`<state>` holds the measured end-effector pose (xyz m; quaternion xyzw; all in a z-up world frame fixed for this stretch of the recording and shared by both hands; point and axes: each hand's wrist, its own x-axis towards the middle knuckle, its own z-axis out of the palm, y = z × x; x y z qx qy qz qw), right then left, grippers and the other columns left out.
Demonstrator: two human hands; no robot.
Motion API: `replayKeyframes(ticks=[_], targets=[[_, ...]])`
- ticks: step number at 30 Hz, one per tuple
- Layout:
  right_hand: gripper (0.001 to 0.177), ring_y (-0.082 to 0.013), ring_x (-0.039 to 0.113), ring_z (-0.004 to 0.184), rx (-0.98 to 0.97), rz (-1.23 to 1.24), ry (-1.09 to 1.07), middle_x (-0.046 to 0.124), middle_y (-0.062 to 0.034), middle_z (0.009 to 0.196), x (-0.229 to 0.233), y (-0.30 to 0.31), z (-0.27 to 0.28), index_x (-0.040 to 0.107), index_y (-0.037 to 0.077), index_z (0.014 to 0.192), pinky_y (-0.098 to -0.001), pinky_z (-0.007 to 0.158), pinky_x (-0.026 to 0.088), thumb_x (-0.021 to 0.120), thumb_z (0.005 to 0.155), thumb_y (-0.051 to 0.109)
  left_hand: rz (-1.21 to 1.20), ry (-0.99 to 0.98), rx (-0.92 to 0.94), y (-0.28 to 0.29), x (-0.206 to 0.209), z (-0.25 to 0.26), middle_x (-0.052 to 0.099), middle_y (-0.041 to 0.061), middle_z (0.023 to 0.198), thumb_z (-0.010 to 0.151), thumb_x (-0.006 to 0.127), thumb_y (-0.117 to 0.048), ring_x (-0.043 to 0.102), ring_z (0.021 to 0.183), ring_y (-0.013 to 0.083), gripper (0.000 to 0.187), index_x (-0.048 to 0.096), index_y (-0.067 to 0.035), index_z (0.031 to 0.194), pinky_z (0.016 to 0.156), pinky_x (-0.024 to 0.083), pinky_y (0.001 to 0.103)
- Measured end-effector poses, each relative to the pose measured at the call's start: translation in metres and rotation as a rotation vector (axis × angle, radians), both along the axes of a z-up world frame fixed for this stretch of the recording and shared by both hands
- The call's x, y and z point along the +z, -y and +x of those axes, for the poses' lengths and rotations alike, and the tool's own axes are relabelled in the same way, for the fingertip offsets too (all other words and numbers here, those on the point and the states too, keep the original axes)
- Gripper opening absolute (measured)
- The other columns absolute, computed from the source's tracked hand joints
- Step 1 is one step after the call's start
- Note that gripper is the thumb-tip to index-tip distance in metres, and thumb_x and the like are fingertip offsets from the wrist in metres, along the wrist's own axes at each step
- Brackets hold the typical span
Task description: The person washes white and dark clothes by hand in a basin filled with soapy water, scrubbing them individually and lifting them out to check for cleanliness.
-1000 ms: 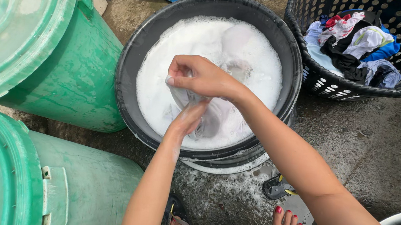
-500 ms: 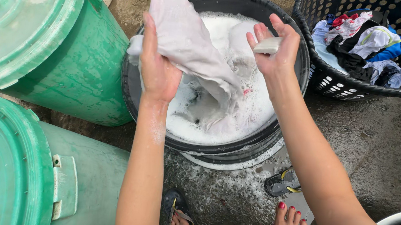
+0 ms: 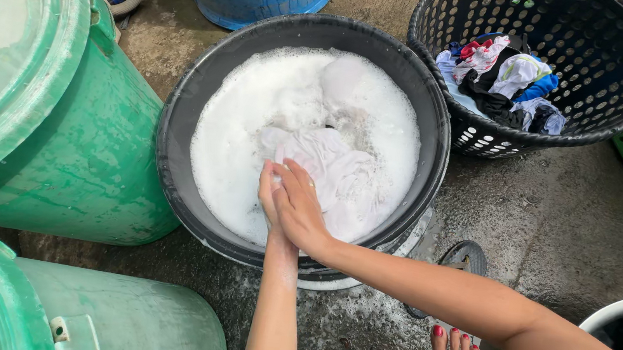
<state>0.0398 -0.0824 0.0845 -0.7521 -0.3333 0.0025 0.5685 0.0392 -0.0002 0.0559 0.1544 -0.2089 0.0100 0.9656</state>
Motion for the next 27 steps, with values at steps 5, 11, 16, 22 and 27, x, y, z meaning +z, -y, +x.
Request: replayKeyframes(ticks=[5,11,16,22,27], targets=[[0.049,-0.0427,0.05,0.134,0.008,0.238,-0.715,0.055,-0.0301,0.142,0.013,-0.005,0.085,0.06,0.0,0.137,-0.0484,0.109,0.041,0.046,0.101,0.03,0.241,-0.724,0.423,0.025,0.011,0.007,0.054,0.006,0.144,0.098,0.046,-0.048,0.05,0.134,0.0219,0.061,0.048,-0.01,0.145,0.107,0.041,0.037],[0.042,-0.0239,0.047,0.133,0.04,0.211,-0.186,0.053,-0.0128,0.14,0.008,-0.015,0.032,0.052,0.004,0.14,-0.035,0.112,0.035,0.05,0.106,0.029,0.218,-0.695,0.447,0.0,0.041,-0.01,0.051,0.014,0.132,0.103,0.043,-0.053,0.049,0.126,0.0278,0.065,0.045,-0.002,0.144,0.103,0.039,0.042],[0.033,-0.0182,0.056,0.1,0.088,0.328,-0.749,0.062,-0.0075,0.108,-0.013,-0.004,0.105,0.064,0.002,0.123,-0.0337,0.088,0.047,0.053,0.106,0.029,0.401,-0.618,0.469,0.034,0.062,0.001,0.052,0.005,0.148,0.098,0.047,-0.041,0.046,0.14,0.0179,0.062,0.042,-0.006,0.149,0.115,0.034,0.036],[0.066,-0.0092,0.062,0.101,0.225,-0.054,-0.761,0.061,0.0043,0.115,-0.037,0.06,0.175,0.05,0.022,0.137,-0.028,0.086,0.051,0.064,0.075,0.004,0.235,-0.264,0.378,0.008,0.132,-0.016,0.054,0.016,0.144,0.103,0.047,-0.038,0.051,0.135,0.0296,0.063,0.042,0.004,0.149,0.115,0.039,0.047],[0.027,-0.0157,0.062,0.098,0.468,-0.024,-0.697,0.069,-0.0032,0.107,-0.034,0.07,0.172,0.068,0.007,0.115,-0.0337,0.088,0.049,0.071,0.088,0.008,0.181,-0.176,0.379,-0.004,0.168,-0.029,0.052,0.014,0.15,0.105,0.047,-0.045,0.049,0.141,0.0296,0.068,0.039,0.001,0.155,0.121,0.037,0.048]])
